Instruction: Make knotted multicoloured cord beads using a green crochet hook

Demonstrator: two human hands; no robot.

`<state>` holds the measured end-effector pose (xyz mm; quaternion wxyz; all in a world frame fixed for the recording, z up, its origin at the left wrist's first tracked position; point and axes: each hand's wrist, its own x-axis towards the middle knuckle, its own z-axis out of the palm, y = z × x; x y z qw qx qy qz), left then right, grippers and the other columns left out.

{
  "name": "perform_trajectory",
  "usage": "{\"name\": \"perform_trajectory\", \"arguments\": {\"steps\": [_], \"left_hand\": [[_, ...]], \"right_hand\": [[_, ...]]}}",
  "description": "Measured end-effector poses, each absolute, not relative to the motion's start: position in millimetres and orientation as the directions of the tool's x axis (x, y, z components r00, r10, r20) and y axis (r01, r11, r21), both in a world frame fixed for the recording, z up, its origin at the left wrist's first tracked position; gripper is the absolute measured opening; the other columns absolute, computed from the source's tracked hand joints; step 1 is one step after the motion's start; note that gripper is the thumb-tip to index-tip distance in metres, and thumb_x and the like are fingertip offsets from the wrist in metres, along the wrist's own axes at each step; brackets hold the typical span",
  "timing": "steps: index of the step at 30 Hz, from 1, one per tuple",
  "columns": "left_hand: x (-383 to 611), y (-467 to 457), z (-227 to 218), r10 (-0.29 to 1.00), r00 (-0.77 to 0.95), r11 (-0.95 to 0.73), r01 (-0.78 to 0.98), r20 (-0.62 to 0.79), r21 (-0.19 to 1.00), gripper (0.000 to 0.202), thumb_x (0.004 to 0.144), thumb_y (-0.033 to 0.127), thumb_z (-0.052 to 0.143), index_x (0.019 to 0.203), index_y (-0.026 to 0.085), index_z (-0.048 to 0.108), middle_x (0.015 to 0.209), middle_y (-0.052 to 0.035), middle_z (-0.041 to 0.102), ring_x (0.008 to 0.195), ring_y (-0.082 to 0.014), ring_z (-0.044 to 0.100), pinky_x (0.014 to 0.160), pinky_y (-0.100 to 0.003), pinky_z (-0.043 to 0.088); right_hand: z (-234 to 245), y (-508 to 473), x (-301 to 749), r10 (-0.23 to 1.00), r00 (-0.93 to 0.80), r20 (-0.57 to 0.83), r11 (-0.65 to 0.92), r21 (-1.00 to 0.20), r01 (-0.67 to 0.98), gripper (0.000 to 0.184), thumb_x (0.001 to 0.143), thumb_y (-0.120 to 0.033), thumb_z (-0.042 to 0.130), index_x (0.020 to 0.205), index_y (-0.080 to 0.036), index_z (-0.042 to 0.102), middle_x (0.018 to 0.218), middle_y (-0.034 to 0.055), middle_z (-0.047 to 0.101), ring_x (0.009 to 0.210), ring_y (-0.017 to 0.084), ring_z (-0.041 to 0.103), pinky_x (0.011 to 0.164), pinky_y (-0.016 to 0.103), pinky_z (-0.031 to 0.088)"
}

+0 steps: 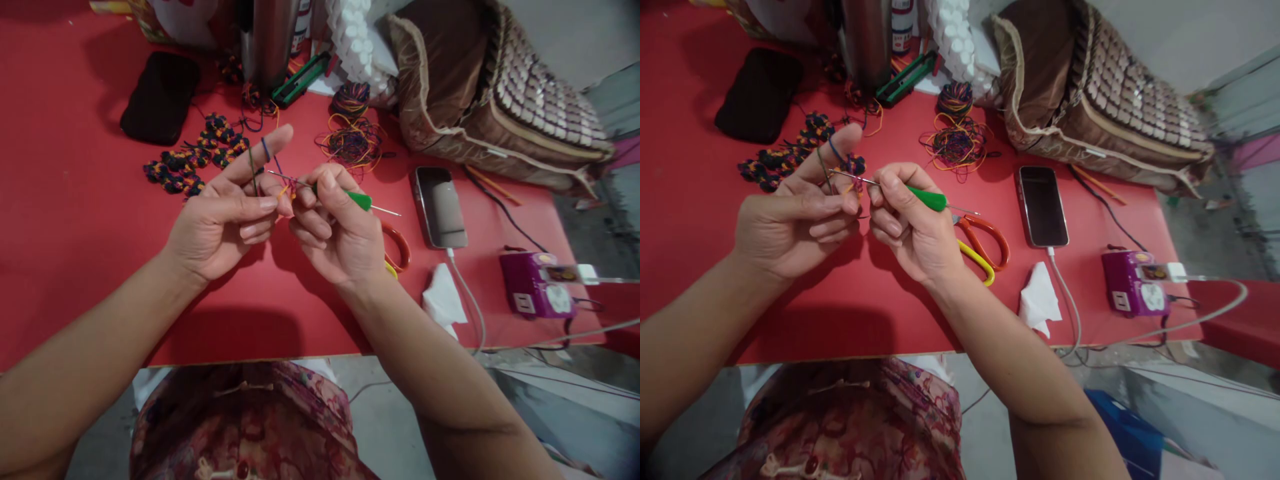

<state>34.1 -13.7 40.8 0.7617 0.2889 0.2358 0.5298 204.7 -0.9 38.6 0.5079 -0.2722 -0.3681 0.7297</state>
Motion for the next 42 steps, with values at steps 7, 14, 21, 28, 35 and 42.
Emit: {"name": "perform_trajectory", "arguments": {"steps": [7, 14, 21, 28, 35, 42], "left_hand": [[40.9, -17.6, 48.8, 0.986, 0.122, 0.167, -0.655, -0.114, 0.737, 0.074, 0.080, 0.002, 0.072, 0.149, 0.028, 0.074, 0.070, 0.0044, 0.067, 0.066, -0.0137, 0.066, 0.065, -0.025, 0.049], [45.1, -19.2, 50.5, 0.997, 0.053, 0.084, -0.611, -0.065, 0.787, 0.042, 0.082, 0.008, 0.079, 0.119, 0.025, 0.086, 0.064, 0.0062, 0.062, 0.059, -0.0128, 0.055, 0.063, -0.026, 0.048], [41.0, -15.4, 48.1, 0.988, 0.085, 0.151, -0.636, -0.126, 0.757, 0.045, 0.076, 0.006, 0.083, 0.117, 0.024, 0.089, 0.061, 0.0075, 0.060, 0.057, -0.0121, 0.053, 0.065, -0.028, 0.052], [42.2, -14.3, 41.6, 0.980, 0.169, 0.193, -0.691, -0.104, 0.697, 0.041, 0.077, 0.013, 0.088, 0.116, 0.026, 0.089, 0.059, 0.0051, 0.065, 0.054, -0.0097, 0.043, 0.050, -0.025, 0.034], [42.8, -16.4, 41.0, 0.990, 0.120, 0.136, -0.652, -0.076, 0.746, 0.046, 0.081, 0.014, 0.086, 0.125, 0.029, 0.085, 0.067, 0.0058, 0.064, 0.063, -0.0144, 0.057, 0.066, -0.031, 0.048], [45.8, -22.9, 45.8, 0.995, 0.049, 0.102, -0.594, -0.090, 0.798, 0.057, 0.079, 0.016, 0.092, 0.134, 0.032, 0.081, 0.068, 0.0063, 0.064, 0.066, -0.0156, 0.061, 0.068, -0.030, 0.051]], "right_hand": [[27.8, -13.4, 196.9, 0.968, -0.172, 0.181, 0.096, -0.906, -0.413, 0.026, 0.098, -0.045, 0.091, 0.097, -0.030, 0.070, 0.077, -0.0065, 0.067, 0.048, 0.007, 0.041, 0.042, 0.021, 0.039], [19.1, -17.2, 196.7, 0.902, -0.126, 0.413, 0.355, -0.875, -0.330, 0.006, 0.106, -0.032, 0.083, 0.109, -0.029, 0.079, 0.080, -0.0069, 0.066, 0.053, 0.007, 0.050, 0.075, 0.029, 0.070], [23.4, -12.9, 201.7, 0.895, -0.193, 0.402, 0.351, -0.902, -0.251, 0.021, 0.105, -0.046, 0.083, 0.107, -0.026, 0.079, 0.077, -0.0049, 0.068, 0.058, 0.010, 0.057, 0.073, 0.030, 0.066], [41.6, -29.6, 195.2, 0.989, -0.057, 0.137, 0.117, -0.956, -0.268, 0.017, 0.097, -0.050, 0.092, 0.097, -0.036, 0.082, 0.077, -0.0009, 0.068, 0.057, 0.017, 0.052, 0.058, 0.037, 0.057], [49.9, -33.8, 197.7, 0.991, -0.071, 0.112, 0.093, -0.968, -0.234, 0.016, 0.097, -0.047, 0.091, 0.100, -0.038, 0.079, 0.082, -0.0001, 0.072, 0.060, 0.019, 0.057, 0.061, 0.040, 0.059], [50.2, -37.6, 200.7, 0.981, -0.097, 0.168, 0.161, -0.984, -0.075, 0.010, 0.100, -0.043, 0.087, 0.106, -0.039, 0.079, 0.088, 0.0021, 0.073, 0.091, 0.026, 0.076, 0.080, 0.043, 0.069]]}}
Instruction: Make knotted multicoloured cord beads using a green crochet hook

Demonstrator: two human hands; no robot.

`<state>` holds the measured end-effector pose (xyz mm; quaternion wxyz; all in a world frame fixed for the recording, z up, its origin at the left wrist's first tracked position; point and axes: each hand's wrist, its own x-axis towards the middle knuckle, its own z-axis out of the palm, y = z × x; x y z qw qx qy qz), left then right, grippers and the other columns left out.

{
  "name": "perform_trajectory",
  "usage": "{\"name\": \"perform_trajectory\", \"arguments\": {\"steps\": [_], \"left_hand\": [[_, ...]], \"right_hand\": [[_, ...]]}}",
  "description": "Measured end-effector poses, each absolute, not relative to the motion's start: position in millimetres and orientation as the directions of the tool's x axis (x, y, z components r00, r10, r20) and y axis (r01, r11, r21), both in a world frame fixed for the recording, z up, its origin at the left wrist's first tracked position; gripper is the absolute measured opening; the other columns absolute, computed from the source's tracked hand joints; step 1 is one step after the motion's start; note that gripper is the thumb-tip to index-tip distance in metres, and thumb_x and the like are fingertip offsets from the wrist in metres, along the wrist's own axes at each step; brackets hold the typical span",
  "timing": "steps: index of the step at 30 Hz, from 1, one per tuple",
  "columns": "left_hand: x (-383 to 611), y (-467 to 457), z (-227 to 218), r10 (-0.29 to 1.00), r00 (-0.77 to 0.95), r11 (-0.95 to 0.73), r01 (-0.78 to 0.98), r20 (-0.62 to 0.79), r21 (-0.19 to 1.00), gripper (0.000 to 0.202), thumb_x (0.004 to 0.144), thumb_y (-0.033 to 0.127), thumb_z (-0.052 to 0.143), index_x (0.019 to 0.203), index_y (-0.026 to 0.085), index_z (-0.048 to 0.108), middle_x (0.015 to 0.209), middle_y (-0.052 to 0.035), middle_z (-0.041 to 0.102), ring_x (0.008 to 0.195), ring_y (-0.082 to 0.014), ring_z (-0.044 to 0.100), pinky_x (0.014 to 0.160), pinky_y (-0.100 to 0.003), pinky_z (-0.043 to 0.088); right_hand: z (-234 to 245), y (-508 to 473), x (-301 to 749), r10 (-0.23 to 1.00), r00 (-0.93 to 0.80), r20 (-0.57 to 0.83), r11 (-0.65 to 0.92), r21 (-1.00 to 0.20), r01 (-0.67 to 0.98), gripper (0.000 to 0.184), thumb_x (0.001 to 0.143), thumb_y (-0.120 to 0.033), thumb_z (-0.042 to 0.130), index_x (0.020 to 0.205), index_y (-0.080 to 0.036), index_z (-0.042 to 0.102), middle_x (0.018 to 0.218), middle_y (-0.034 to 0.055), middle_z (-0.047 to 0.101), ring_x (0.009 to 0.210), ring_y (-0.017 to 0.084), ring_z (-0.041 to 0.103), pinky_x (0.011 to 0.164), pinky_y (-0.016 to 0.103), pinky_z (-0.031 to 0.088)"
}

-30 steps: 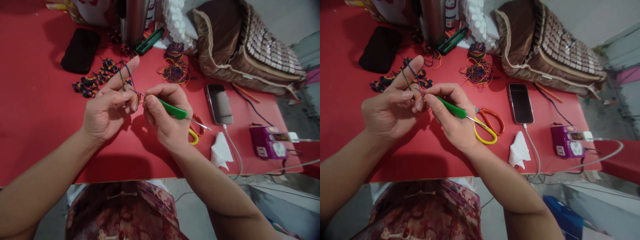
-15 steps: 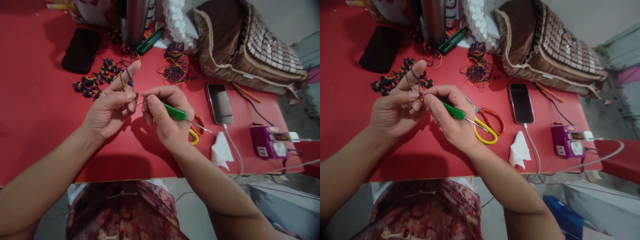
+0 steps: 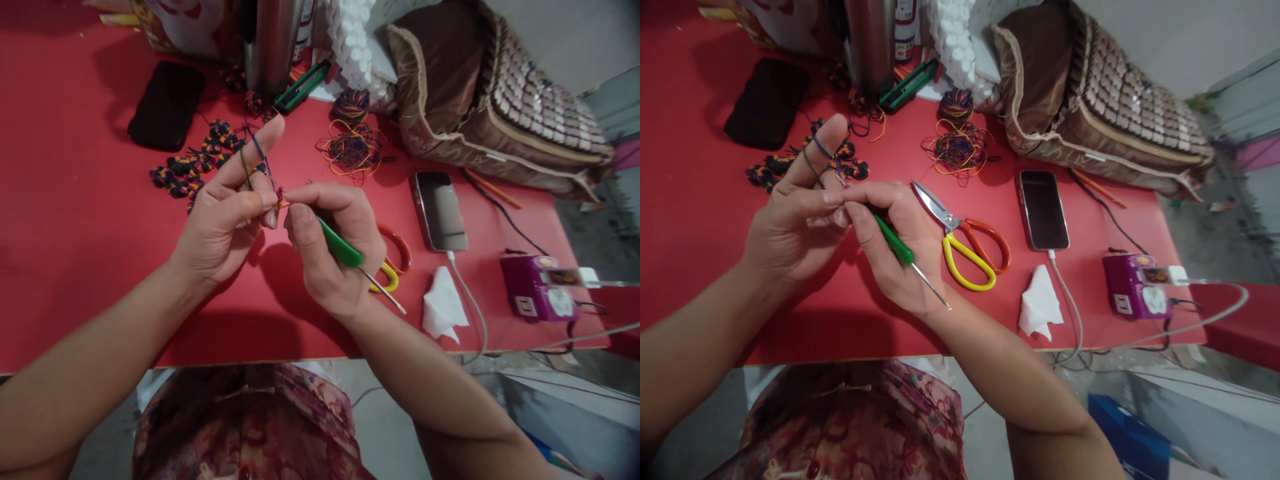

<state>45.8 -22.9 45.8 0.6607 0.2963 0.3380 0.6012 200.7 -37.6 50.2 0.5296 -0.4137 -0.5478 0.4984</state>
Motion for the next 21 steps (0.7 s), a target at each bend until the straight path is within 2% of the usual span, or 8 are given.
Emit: {"name": "perform_trajectory", "arguments": {"steps": [3, 5, 8, 11, 14, 17, 21], "left_hand": [[50.2, -26.4, 49.3, 0.999, 0.006, 0.036, -0.588, -0.039, 0.808, 0.051, 0.077, 0.013, 0.094, 0.125, 0.031, 0.085, 0.067, 0.0071, 0.062, 0.064, -0.0129, 0.058, 0.069, -0.029, 0.051], [52.5, -27.3, 50.7, 1.000, 0.007, 0.000, -0.598, 0.005, 0.802, 0.043, 0.078, 0.010, 0.092, 0.117, 0.029, 0.088, 0.066, 0.0073, 0.062, 0.062, -0.0106, 0.053, 0.067, -0.026, 0.050], [53.9, -26.8, 51.2, 1.000, 0.029, 0.021, -0.627, -0.003, 0.778, 0.042, 0.078, 0.007, 0.087, 0.115, 0.028, 0.089, 0.065, 0.0075, 0.063, 0.062, -0.0099, 0.052, 0.066, -0.023, 0.050], [53.7, -25.7, 51.0, 0.997, 0.046, 0.078, -0.685, -0.063, 0.725, 0.044, 0.080, 0.006, 0.084, 0.120, 0.026, 0.086, 0.066, 0.0072, 0.063, 0.062, -0.0103, 0.052, 0.069, -0.023, 0.053], [53.1, -25.1, 51.6, 0.984, 0.121, 0.178, -0.735, -0.131, 0.655, 0.047, 0.078, 0.007, 0.084, 0.122, 0.024, 0.084, 0.065, 0.0068, 0.061, 0.060, -0.0105, 0.050, 0.069, -0.024, 0.054], [51.7, -24.8, 53.3, 0.981, 0.138, 0.195, -0.762, -0.140, 0.618, 0.047, 0.077, 0.007, 0.085, 0.122, 0.021, 0.083, 0.064, 0.0067, 0.059, 0.058, -0.0098, 0.048, 0.067, -0.024, 0.052], [49.3, -25.7, 54.1, 0.995, 0.059, 0.099, -0.674, -0.081, 0.732, 0.056, 0.077, 0.006, 0.086, 0.129, 0.027, 0.084, 0.065, 0.0068, 0.062, 0.062, -0.0119, 0.049, 0.064, -0.026, 0.048]], "right_hand": [[43.1, -31.9, 203.5, 0.976, -0.182, 0.117, 0.100, -0.990, -0.099, 0.020, 0.094, -0.039, 0.093, 0.108, -0.040, 0.078, 0.101, 0.0030, 0.078, 0.106, 0.029, 0.078, 0.082, 0.042, 0.070], [39.6, -29.8, 204.7, 0.972, -0.217, 0.093, 0.068, -0.991, -0.119, 0.022, 0.095, -0.038, 0.093, 0.111, -0.040, 0.078, 0.104, 0.0026, 0.080, 0.109, 0.029, 0.078, 0.083, 0.042, 0.070], [36.8, -31.7, 203.0, 0.971, -0.223, 0.087, 0.061, -0.991, -0.118, 0.021, 0.097, -0.036, 0.090, 0.115, -0.041, 0.080, 0.114, 0.0022, 0.082, 0.119, 0.029, 0.078, 0.091, 0.042, 0.070], [34.9, -37.2, 197.7, 0.975, -0.189, 0.120, 0.116, -0.993, -0.032, 0.016, 0.102, -0.041, 0.085, 0.117, -0.042, 0.079, 0.122, 0.0023, 0.083, 0.126, 0.030, 0.076, 0.105, 0.046, 0.069], [33.9, -41.3, 194.6, 0.959, -0.159, 0.236, 0.242, -0.970, 0.014, 0.011, 0.108, -0.047, 0.075, 0.117, -0.041, 0.078, 0.119, 0.0017, 0.084, 0.121, 0.029, 0.077, 0.119, 0.051, 0.063], [35.2, -40.8, 198.2, 0.957, -0.162, 0.242, 0.249, -0.968, 0.027, 0.010, 0.106, -0.043, 0.079, 0.116, -0.044, 0.079, 0.117, 0.0008, 0.083, 0.120, 0.030, 0.077, 0.119, 0.051, 0.063], [37.2, -36.9, 203.1, 0.956, -0.212, 0.200, 0.219, -0.974, 0.067, 0.018, 0.096, -0.033, 0.090, 0.110, -0.042, 0.081, 0.109, 0.0009, 0.083, 0.112, 0.030, 0.079, 0.110, 0.048, 0.067]]}}
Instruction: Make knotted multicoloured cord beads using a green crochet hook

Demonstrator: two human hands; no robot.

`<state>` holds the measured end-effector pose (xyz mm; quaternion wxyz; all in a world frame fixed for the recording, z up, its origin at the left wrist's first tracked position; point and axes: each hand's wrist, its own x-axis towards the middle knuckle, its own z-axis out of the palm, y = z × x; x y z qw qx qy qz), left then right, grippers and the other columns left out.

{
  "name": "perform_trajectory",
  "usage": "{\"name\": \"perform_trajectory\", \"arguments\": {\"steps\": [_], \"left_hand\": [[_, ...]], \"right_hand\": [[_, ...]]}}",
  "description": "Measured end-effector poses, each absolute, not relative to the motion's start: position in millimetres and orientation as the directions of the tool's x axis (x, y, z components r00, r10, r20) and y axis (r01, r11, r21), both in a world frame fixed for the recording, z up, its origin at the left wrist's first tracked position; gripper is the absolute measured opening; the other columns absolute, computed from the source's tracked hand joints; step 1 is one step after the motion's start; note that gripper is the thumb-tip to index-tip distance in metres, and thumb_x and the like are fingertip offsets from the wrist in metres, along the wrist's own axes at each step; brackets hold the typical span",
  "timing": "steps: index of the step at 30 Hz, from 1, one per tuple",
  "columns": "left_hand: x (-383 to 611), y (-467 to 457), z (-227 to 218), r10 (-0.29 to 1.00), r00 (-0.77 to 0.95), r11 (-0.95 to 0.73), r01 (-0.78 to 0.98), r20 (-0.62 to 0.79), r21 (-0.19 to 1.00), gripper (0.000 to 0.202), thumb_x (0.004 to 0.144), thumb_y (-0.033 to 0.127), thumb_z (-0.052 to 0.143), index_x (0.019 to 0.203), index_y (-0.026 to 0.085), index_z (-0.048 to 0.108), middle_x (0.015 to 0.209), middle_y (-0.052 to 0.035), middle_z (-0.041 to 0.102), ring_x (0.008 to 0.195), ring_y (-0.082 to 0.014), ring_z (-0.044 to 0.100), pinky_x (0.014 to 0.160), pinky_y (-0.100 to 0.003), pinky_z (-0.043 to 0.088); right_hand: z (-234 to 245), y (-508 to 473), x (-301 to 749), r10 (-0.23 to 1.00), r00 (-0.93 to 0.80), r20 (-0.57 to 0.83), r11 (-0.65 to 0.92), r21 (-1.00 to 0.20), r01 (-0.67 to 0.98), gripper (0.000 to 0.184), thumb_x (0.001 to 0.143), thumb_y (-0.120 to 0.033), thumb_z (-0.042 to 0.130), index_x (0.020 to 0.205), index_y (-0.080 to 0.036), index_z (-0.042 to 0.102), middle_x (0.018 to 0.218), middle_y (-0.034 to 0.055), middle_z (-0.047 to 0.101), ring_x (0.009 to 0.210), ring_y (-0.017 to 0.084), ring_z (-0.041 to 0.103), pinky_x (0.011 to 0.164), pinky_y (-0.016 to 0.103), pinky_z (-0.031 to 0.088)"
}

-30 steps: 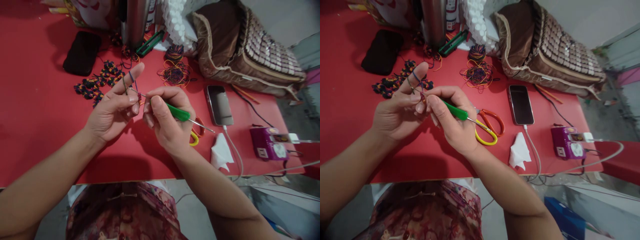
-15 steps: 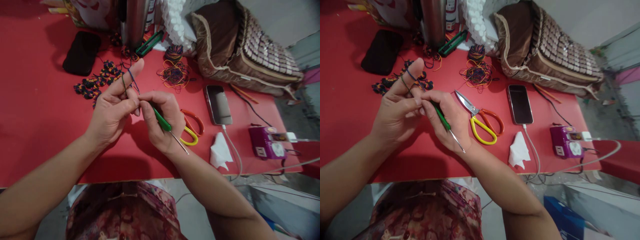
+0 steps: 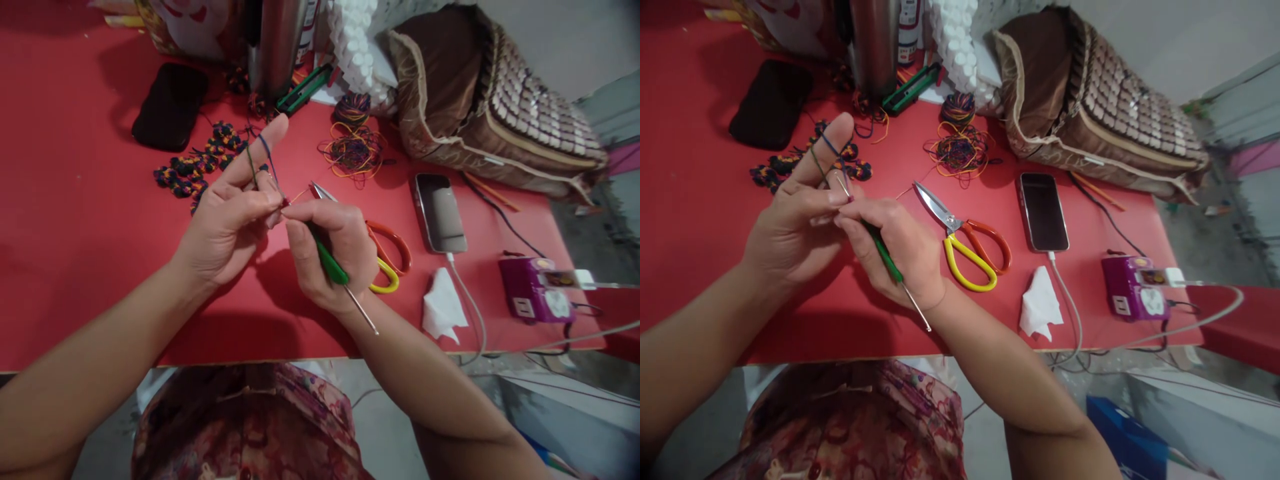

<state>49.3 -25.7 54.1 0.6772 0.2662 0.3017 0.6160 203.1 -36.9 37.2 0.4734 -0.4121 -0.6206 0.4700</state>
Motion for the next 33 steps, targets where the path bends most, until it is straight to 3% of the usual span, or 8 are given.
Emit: {"name": "perform_trajectory", "arguments": {"steps": [3, 6, 10, 14, 16, 20, 29, 33], "left_hand": [[50.6, -27.3, 53.3, 1.000, -0.017, -0.005, -0.609, -0.007, 0.793, 0.055, 0.078, 0.005, 0.088, 0.126, 0.032, 0.086, 0.069, 0.0063, 0.064, 0.065, -0.0132, 0.048, 0.065, -0.027, 0.047], [54.2, -28.0, 53.9, 1.000, -0.006, 0.018, -0.667, -0.030, 0.745, 0.044, 0.080, 0.003, 0.084, 0.117, 0.028, 0.088, 0.070, 0.0063, 0.065, 0.064, -0.0116, 0.047, 0.065, -0.024, 0.046], [54.0, -25.9, 55.8, 0.986, 0.105, 0.162, -0.789, -0.130, 0.593, 0.046, 0.078, 0.002, 0.080, 0.120, 0.017, 0.086, 0.064, 0.0065, 0.060, 0.059, -0.0100, 0.045, 0.062, -0.023, 0.047], [44.7, -21.8, 55.1, 0.971, 0.182, 0.238, -0.744, -0.153, 0.625, 0.055, 0.078, 0.007, 0.083, 0.131, 0.022, 0.081, 0.063, 0.0066, 0.053, 0.058, -0.0128, 0.049, 0.064, -0.029, 0.048], [39.6, -19.2, 53.4, 0.973, 0.196, 0.227, -0.727, -0.122, 0.648, 0.068, 0.079, 0.011, 0.087, 0.143, 0.030, 0.076, 0.061, 0.0073, 0.050, 0.059, -0.0147, 0.051, 0.067, -0.032, 0.049], [34.5, -14.4, 48.3, 0.981, 0.187, 0.176, -0.734, -0.054, 0.656, 0.083, 0.077, 0.016, 0.091, 0.154, 0.039, 0.071, 0.058, 0.0077, 0.049, 0.056, -0.0156, 0.050, 0.061, -0.033, 0.045], [35.6, -15.8, 53.0, 0.971, 0.231, 0.221, -0.786, -0.058, 0.578, 0.080, 0.079, 0.010, 0.086, 0.154, 0.033, 0.071, 0.056, 0.0082, 0.046, 0.052, -0.0126, 0.040, 0.055, -0.028, 0.039], [32.9, -17.2, 58.2, 0.961, 0.247, 0.274, -0.821, -0.121, 0.502, 0.066, 0.090, 0.004, 0.068, 0.151, 0.027, 0.074, 0.056, 0.0070, 0.046, 0.050, -0.0121, 0.038, 0.053, -0.024, 0.041]], "right_hand": [[34.4, -37.2, 199.4, 0.950, -0.136, 0.281, 0.292, -0.954, 0.071, 0.008, 0.104, -0.032, 0.081, 0.109, -0.038, 0.082, 0.110, 0.0012, 0.083, 0.107, 0.026, 0.080, 0.110, 0.043, 0.067], [30.5, -37.5, 195.0, 0.941, -0.112, 0.320, 0.330, -0.940, 0.085, 0.012, 0.103, -0.028, 0.082, 0.109, -0.038, 0.083, 0.111, 0.0007, 0.082, 0.108, 0.024, 0.080, 0.110, 0.040, 0.067], [29.6, -33.6, 196.5, 0.946, -0.241, 0.217, 0.236, -0.971, 0.049, 0.012, 0.096, -0.032, 0.090, 0.099, -0.039, 0.081, 0.110, 0.0009, 0.083, 0.119, 0.029, 0.077, 0.113, 0.045, 0.066], [32.8, -35.0, 200.8, 0.948, -0.288, 0.134, 0.132, -0.991, -0.025, 0.019, 0.094, -0.037, 0.091, 0.107, -0.043, 0.079, 0.120, 0.0009, 0.084, 0.128, 0.033, 0.075, 0.104, 0.047, 0.069], [35.9, -37.8, 202.6, 0.961, -0.230, 0.152, 0.150, -0.988, -0.025, 0.023, 0.093, -0.038, 0.093, 0.110, -0.044, 0.078, 0.116, 0.0008, 0.083, 0.120, 0.032, 0.078, 0.097, 0.047, 0.070], [42.5, -40.8, 205.5, 0.960, -0.190, 0.207, 0.220, -0.975, 0.045, 0.015, 0.099, -0.037, 0.087, 0.109, -0.045, 0.079, 0.086, -0.0007, 0.075, 0.090, 0.028, 0.078, 0.087, 0.047, 0.068], [30.4, -42.6, 207.9, 0.946, -0.150, 0.287, 0.278, -0.957, -0.083, 0.017, 0.101, -0.043, 0.087, 0.115, -0.045, 0.079, 0.071, -0.0028, 0.063, 0.077, 0.024, 0.074, 0.086, 0.045, 0.071], [19.5, -35.0, 201.2, 0.879, -0.108, 0.463, 0.459, -0.886, -0.067, 0.021, 0.107, -0.056, 0.077, 0.117, -0.037, 0.077, 0.070, -0.0016, 0.065, 0.071, 0.023, 0.075, 0.080, 0.042, 0.074]]}}
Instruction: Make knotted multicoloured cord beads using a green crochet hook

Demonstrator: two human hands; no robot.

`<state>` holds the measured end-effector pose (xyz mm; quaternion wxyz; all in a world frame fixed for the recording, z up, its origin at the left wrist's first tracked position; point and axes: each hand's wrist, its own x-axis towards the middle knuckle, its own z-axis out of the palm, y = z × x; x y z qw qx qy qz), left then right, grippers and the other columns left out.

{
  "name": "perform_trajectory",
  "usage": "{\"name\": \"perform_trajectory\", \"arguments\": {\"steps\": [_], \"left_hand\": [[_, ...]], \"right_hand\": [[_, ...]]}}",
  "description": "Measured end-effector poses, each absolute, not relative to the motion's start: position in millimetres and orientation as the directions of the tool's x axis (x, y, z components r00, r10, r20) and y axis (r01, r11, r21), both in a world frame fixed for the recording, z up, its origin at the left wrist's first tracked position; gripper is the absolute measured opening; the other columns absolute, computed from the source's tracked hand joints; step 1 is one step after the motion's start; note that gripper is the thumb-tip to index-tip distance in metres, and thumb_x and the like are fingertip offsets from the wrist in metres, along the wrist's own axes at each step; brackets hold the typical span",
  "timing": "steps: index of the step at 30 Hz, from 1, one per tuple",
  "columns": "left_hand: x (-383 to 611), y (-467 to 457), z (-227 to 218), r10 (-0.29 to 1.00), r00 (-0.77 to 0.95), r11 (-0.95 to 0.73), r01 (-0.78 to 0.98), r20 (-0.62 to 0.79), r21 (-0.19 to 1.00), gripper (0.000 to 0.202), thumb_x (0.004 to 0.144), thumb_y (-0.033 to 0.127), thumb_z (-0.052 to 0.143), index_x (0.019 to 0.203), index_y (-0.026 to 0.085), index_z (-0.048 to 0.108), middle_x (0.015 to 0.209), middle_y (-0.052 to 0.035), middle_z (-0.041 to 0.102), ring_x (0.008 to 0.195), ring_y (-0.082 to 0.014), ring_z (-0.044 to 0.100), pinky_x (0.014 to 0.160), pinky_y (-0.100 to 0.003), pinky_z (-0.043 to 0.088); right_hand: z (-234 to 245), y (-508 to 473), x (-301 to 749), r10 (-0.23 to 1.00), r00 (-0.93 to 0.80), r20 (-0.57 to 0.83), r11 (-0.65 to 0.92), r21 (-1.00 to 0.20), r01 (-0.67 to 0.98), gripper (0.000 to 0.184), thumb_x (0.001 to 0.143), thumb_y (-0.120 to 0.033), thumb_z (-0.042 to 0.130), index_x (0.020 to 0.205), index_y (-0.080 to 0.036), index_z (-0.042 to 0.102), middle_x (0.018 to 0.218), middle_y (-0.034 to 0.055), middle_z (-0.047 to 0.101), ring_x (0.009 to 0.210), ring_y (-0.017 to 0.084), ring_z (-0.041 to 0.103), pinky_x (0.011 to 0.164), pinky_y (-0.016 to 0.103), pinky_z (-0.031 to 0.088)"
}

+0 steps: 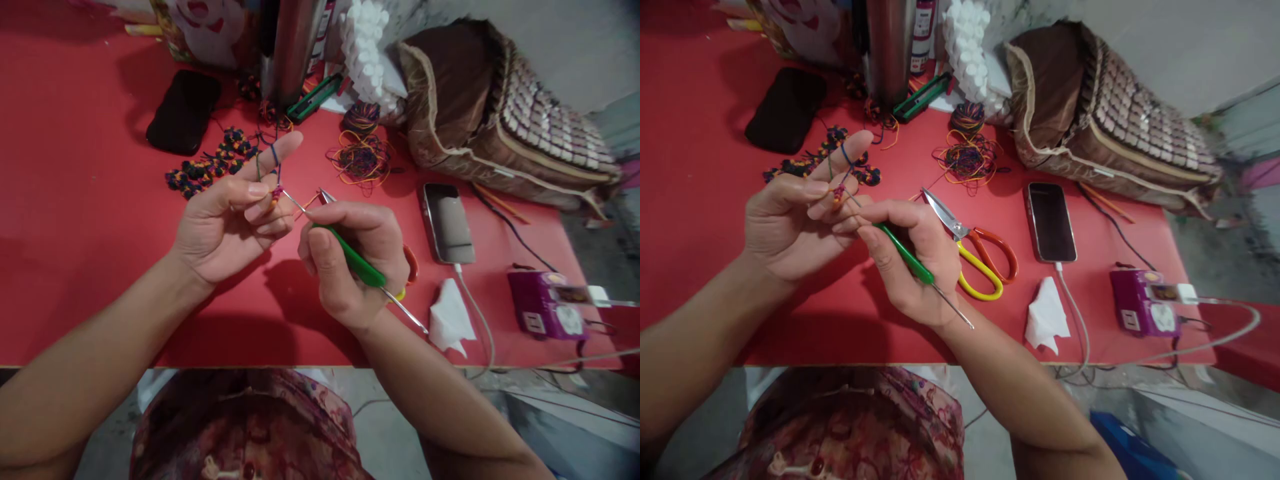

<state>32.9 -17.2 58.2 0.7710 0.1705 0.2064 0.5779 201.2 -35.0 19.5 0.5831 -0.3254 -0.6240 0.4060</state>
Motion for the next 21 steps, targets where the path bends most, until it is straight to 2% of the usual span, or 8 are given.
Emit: {"name": "perform_trajectory", "arguments": {"steps": [3, 6, 9, 11, 14, 18, 21], "left_hand": [[30.5, -16.5, 61.1, 0.941, 0.286, 0.337, -0.818, -0.180, 0.465, 0.059, 0.096, 0.004, 0.061, 0.151, 0.024, 0.073, 0.054, 0.0068, 0.045, 0.049, -0.0139, 0.040, 0.051, -0.026, 0.041], [29.2, -15.8, 65.5, 0.925, 0.305, 0.375, -0.827, -0.226, 0.418, 0.058, 0.102, 0.006, 0.055, 0.156, 0.019, 0.069, 0.052, 0.0070, 0.042, 0.046, -0.0141, 0.039, 0.048, -0.026, 0.039], [28.3, -16.1, 69.8, 0.916, 0.315, 0.391, -0.834, -0.247, 0.388, 0.068, 0.101, 0.003, 0.045, 0.167, 0.010, 0.056, 0.052, 0.0070, 0.043, 0.044, -0.0135, 0.038, 0.046, -0.023, 0.037], [27.3, -16.6, 71.0, 0.911, 0.325, 0.403, -0.831, -0.252, 0.383, 0.074, 0.100, 0.002, 0.041, 0.173, 0.007, 0.047, 0.052, 0.0073, 0.044, 0.044, -0.0133, 0.039, 0.047, -0.022, 0.036], [25.2, -16.9, 70.1, 0.899, 0.355, 0.431, -0.820, -0.256, 0.376, 0.078, 0.099, 0.003, 0.039, 0.178, 0.004, 0.037, 0.052, 0.0074, 0.046, 0.044, -0.0131, 0.042, 0.047, -0.021, 0.037], [23.4, -16.0, 68.6, 0.881, 0.394, 0.470, -0.798, -0.263, 0.378, 0.081, 0.097, 0.004, 0.041, 0.178, 0.004, 0.034, 0.052, 0.0081, 0.046, 0.043, -0.0120, 0.040, 0.046, -0.019, 0.036], [22.5, -15.4, 68.1, 0.875, 0.407, 0.480, -0.794, -0.261, 0.373, 0.084, 0.093, 0.005, 0.042, 0.177, 0.001, 0.033, 0.050, 0.0089, 0.043, 0.039, -0.0111, 0.032, 0.042, -0.017, 0.032]], "right_hand": [[15.1, -26.5, 197.3, 0.789, -0.115, 0.603, 0.600, -0.797, -0.064, 0.017, 0.111, -0.047, 0.070, 0.122, -0.036, 0.076, 0.069, -0.0029, 0.068, 0.063, 0.019, 0.074, 0.074, 0.036, 0.073], [16.0, -22.8, 199.2, 0.740, -0.138, 0.658, 0.661, -0.750, -0.035, 0.017, 0.112, -0.041, 0.071, 0.128, -0.040, 0.077, 0.066, -0.0056, 0.067, 0.052, 0.016, 0.068, 0.065, 0.033, 0.070], [21.2, -23.9, 203.6, 0.746, -0.139, 0.651, 0.652, -0.757, -0.042, 0.016, 0.110, -0.040, 0.075, 0.124, -0.039, 0.081, 0.066, -0.0057, 0.068, 0.053, 0.015, 0.068, 0.066, 0.033, 0.070], [25.1, -25.2, 206.2, 0.760, -0.133, 0.637, 0.631, -0.771, -0.085, 0.015, 0.109, -0.034, 0.077, 0.122, -0.035, 0.084, 0.073, -0.0044, 0.075, 0.053, 0.013, 0.069, 0.066, 0.030, 0.069], [27.8, -25.2, 209.6, 0.775, -0.149, 0.614, 0.600, -0.789, -0.129, 0.016, 0.106, -0.030, 0.080, 0.121, -0.033, 0.086, 0.083, -0.0025, 0.082, 0.051, 0.012, 0.068, 0.057, 0.028, 0.065], [26.4, -23.2, 215.0, 0.820, -0.175, 0.546, 0.532, -0.838, -0.120, 0.014, 0.104, -0.039, 0.083, 0.118, -0.038, 0.086, 0.077, -0.0032, 0.081, 0.049, 0.015, 0.065, 0.047, 0.031, 0.058], [27.2, -22.7, 217.7, 0.831, -0.206, 0.516, 0.480, -0.854, -0.202, 0.013, 0.106, -0.032, 0.081, 0.118, -0.034, 0.086, 0.074, -0.0036, 0.076, 0.050, 0.013, 0.065, 0.042, 0.027, 0.053]]}}
